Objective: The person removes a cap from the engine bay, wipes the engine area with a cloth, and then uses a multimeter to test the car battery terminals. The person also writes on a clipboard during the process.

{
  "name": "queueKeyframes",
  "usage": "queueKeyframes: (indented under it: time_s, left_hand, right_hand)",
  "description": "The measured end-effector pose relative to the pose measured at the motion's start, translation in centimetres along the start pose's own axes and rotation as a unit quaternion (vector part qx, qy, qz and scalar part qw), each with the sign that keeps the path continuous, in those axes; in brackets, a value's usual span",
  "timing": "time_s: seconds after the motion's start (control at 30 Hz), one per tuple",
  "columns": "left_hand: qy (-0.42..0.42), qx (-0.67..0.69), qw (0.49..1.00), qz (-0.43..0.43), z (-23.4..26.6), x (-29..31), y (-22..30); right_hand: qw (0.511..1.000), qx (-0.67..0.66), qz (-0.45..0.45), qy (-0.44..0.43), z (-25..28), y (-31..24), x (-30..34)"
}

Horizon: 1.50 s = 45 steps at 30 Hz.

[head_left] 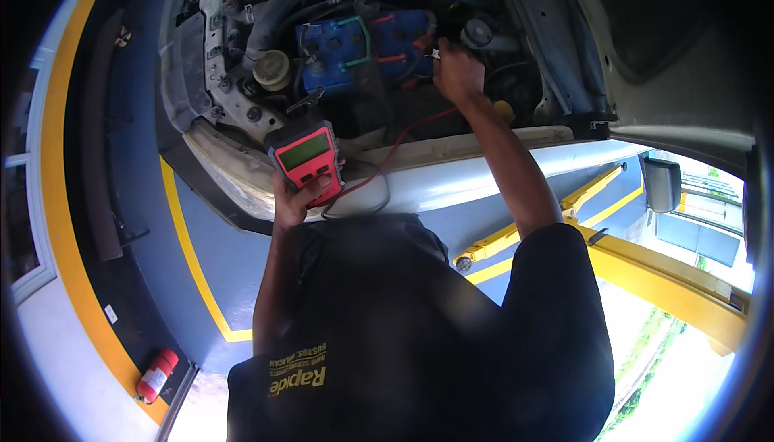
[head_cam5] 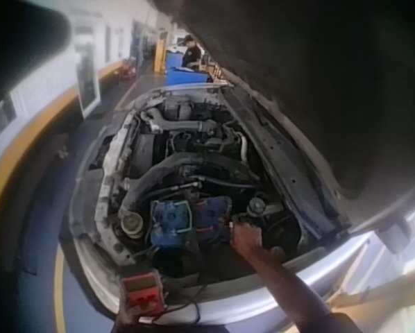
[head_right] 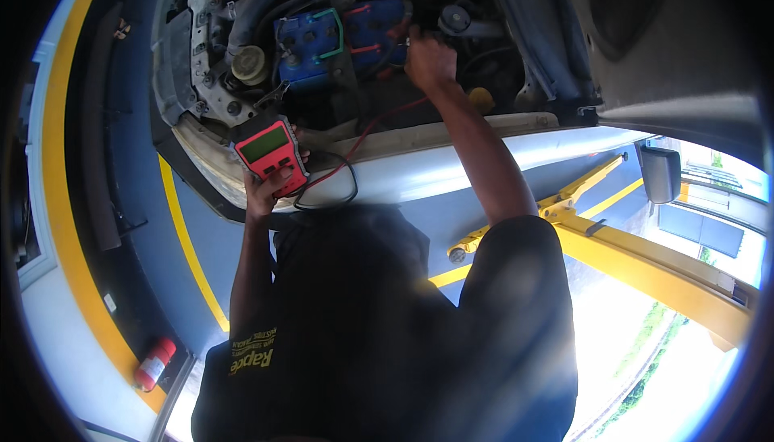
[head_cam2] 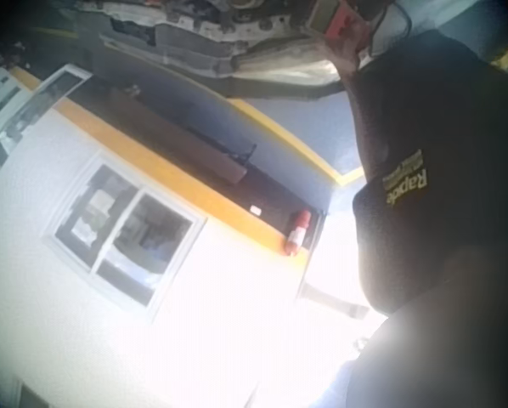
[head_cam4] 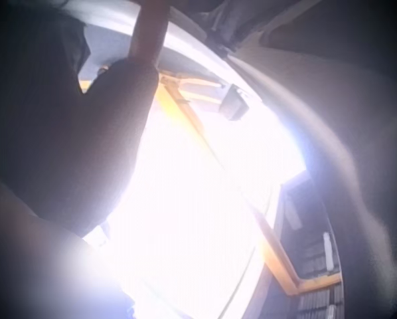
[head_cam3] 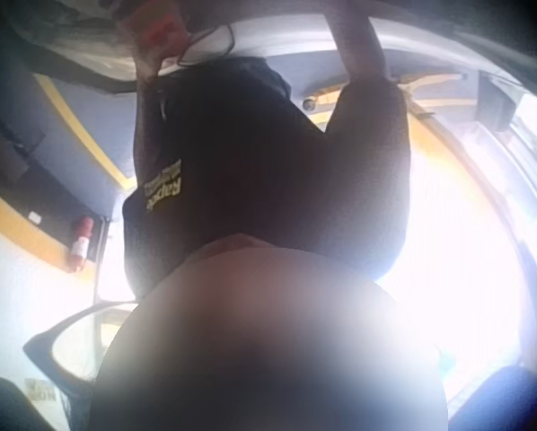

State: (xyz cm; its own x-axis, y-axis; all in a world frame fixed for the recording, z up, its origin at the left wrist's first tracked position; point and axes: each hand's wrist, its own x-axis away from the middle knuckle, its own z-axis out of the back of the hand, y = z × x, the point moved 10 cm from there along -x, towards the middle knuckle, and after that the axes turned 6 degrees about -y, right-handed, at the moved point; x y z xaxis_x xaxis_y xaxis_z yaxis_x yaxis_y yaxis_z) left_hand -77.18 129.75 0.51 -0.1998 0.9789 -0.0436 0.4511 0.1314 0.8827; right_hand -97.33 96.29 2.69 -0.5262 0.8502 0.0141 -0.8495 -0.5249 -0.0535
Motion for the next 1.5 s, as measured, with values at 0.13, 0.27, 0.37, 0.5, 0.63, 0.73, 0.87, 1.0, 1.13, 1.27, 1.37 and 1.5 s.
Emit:
queueKeyframes:
  time_s: [0.13,0.27,0.37,0.5,0.63,0.73,0.87,1.0,1.13,1.27,1.37,1.5]
  left_hand:
    - [0.008,0.020,1.000,0.013,0.1,0.2,0.0]
    - [0.005,0.015,1.000,0.018,-0.2,0.4,0.3]
    - [-0.001,0.015,1.000,0.021,-0.3,0.4,0.3]
    - [-0.019,0.011,1.000,0.015,-0.2,0.5,0.4]
    - [-0.001,-0.005,0.999,0.040,0.6,1.5,-0.6]
    - [0.003,-0.032,0.998,0.056,1.0,2.0,-1.0]
    - [-0.008,0.046,0.998,0.048,0.8,1.2,-0.6]
    - [-0.013,0.081,0.997,-0.001,0.2,-0.1,1.2]
    - [0.079,0.117,0.990,-0.031,1.4,-0.3,2.1]
    - [0.076,0.139,0.986,-0.044,1.6,-0.5,2.4]
    - [0.063,0.143,0.987,-0.043,1.9,-0.5,2.2]
    - [0.077,0.129,0.988,-0.034,2.3,-0.2,1.8]
  right_hand:
    - [0.999,0.035,-0.022,-0.029,1.7,-0.4,-0.2]
    - [0.980,0.028,0.133,0.149,9.4,-7.2,2.2]
    - [0.916,-0.116,0.370,0.106,11.6,-15.9,6.4]
    - [0.838,-0.107,0.534,-0.013,9.6,-25.1,10.2]
    - [0.825,-0.068,0.554,-0.088,7.8,-26.5,9.5]
    - [0.815,-0.082,0.554,-0.151,6.5,-26.3,8.9]
    - [0.833,-0.090,0.532,-0.122,5.3,-26.0,8.7]
    - [0.854,-0.154,0.496,-0.042,4.1,-24.7,8.0]
    - [0.882,-0.353,0.312,0.005,2.4,-20.7,1.4]
    - [0.899,-0.421,0.120,0.013,-1.3,-18.4,-3.8]
    - [0.906,-0.414,0.058,0.068,-2.0,-18.2,-4.2]
    - [0.909,-0.413,0.010,0.062,-2.5,-18.4,-3.9]
